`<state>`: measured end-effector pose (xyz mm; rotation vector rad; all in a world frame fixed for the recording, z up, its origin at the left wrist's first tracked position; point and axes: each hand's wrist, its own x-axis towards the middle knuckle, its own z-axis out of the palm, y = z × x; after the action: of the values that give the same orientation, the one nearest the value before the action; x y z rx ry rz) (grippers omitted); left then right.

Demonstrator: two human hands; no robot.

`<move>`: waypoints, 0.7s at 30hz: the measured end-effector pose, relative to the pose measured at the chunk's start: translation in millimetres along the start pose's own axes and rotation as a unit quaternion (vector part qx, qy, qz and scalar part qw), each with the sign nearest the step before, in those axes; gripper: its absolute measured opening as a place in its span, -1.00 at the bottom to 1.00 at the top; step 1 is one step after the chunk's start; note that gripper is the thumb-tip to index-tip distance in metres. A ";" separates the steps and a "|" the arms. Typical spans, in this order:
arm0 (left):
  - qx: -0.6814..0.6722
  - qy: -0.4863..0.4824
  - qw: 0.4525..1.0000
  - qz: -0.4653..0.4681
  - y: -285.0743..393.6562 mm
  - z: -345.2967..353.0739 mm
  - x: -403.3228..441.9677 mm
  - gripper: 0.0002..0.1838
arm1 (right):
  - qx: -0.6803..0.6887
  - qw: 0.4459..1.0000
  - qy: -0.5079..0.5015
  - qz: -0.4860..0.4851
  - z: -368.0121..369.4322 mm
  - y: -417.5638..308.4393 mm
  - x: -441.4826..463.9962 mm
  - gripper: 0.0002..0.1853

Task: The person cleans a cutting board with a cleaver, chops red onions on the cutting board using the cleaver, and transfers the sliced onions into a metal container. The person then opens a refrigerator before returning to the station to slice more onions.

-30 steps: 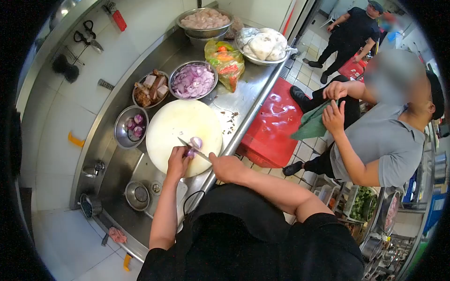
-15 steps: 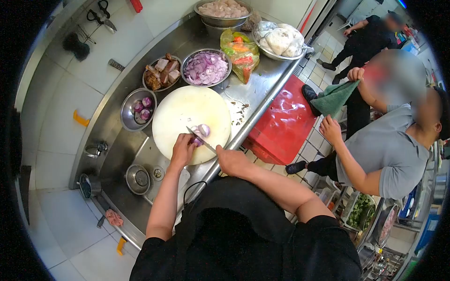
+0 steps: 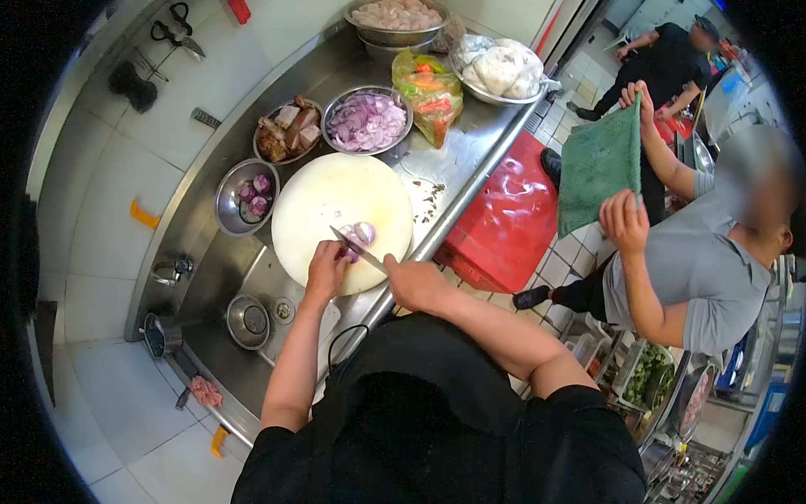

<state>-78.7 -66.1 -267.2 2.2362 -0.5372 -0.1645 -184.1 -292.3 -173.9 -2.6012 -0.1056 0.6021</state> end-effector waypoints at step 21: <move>0.038 0.023 0.994 -0.102 -31.3 9.7 6.4 -0.85 | 0.042 0.999 0.010 0.013 -1.4 11.1 8.1 -0.69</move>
<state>-65.5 -57.4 -296.6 2.3621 -0.2925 -0.1990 -176.5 -301.4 -181.1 -2.5303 -0.0382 0.5761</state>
